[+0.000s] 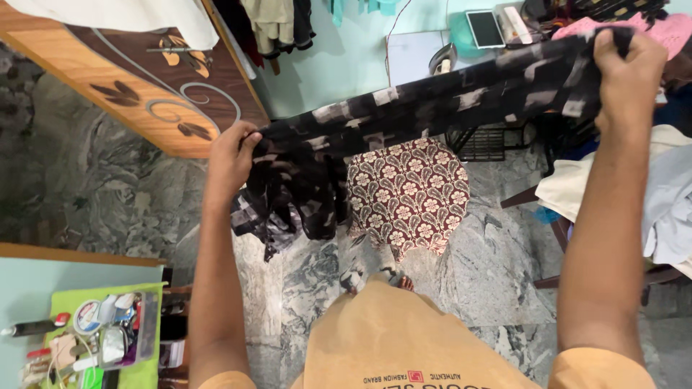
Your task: The person irons a patterned black and white garment on a small round table. They repeatedly smooth the fabric with their hands and use an electric iron to press different sections, occasionally lifting and repositioning the garment.
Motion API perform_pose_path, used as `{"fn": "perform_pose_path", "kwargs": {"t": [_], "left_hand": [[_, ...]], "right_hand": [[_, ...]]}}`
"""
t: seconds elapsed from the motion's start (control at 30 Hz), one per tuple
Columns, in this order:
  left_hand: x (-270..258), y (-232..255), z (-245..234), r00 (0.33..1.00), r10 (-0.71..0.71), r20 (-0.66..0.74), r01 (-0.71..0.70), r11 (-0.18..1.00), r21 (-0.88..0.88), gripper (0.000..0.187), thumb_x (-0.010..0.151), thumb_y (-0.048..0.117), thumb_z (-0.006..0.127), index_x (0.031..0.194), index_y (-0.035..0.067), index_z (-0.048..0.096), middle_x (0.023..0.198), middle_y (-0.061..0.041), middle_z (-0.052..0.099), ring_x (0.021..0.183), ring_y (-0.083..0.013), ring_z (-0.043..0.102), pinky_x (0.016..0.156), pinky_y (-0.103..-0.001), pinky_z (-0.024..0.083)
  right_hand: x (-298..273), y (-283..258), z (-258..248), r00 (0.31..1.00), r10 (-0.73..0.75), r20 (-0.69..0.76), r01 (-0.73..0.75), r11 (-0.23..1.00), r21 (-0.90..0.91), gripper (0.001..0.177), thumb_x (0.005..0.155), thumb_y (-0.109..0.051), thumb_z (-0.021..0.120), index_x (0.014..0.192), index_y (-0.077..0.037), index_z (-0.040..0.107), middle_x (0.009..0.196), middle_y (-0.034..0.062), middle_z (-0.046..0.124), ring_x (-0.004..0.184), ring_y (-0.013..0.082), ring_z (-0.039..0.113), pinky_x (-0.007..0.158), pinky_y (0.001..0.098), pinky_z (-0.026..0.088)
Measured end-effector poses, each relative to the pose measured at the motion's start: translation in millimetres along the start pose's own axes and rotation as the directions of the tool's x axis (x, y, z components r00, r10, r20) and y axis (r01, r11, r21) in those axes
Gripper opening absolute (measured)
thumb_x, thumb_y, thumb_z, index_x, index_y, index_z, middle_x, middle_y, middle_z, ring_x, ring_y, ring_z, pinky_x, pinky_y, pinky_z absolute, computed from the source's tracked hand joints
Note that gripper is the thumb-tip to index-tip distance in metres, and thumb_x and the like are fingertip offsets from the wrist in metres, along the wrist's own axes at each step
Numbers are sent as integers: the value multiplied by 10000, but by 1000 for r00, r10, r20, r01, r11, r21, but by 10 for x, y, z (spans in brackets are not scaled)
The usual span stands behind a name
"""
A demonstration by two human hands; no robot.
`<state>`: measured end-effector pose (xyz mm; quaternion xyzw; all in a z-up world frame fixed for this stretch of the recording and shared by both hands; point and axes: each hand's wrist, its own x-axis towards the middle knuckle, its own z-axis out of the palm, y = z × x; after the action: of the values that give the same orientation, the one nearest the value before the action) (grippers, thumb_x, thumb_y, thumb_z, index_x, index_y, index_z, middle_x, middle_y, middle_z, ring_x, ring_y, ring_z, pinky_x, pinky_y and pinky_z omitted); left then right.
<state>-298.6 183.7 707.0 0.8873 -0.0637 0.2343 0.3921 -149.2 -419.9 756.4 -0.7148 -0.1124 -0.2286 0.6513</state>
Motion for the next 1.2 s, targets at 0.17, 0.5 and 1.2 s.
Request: {"fn": "perform_pose_path", "kwargs": {"t": [0.17, 0.5, 1.2], "left_hand": [[-76, -38, 222, 990, -126, 70, 132, 987, -93, 154, 993, 131, 695, 1040, -12, 662, 830, -120, 679, 763, -201, 627, 715, -328, 502], [-307, -307, 631, 987, -90, 135, 106, 987, -120, 181, 1072, 158, 644, 1051, -15, 596, 845, -89, 580, 790, -168, 527, 743, -323, 471], [-784, 72, 204, 872, -448, 198, 468, 881, -71, 229, 1061, 218, 669, 953, 19, 631, 789, 55, 526, 750, -42, 451, 668, -217, 369]], "right_hand": [[-273, 696, -192, 997, 69, 20, -71, 988, 138, 41, 1124, -41, 676, 1122, -14, 705, 1046, -35, 700, 911, 53, 610, 859, 226, 506], [-442, 1366, -434, 996, 88, 26, -90, 991, 104, 80, 1165, -78, 690, 1116, -15, 687, 1025, -47, 649, 906, 49, 542, 841, 228, 458], [-1925, 2721, -77, 818, 568, 93, -571, 781, 251, 173, 1050, -227, 675, 1045, -55, 686, 932, -52, 675, 796, 35, 594, 710, 221, 490]]}}
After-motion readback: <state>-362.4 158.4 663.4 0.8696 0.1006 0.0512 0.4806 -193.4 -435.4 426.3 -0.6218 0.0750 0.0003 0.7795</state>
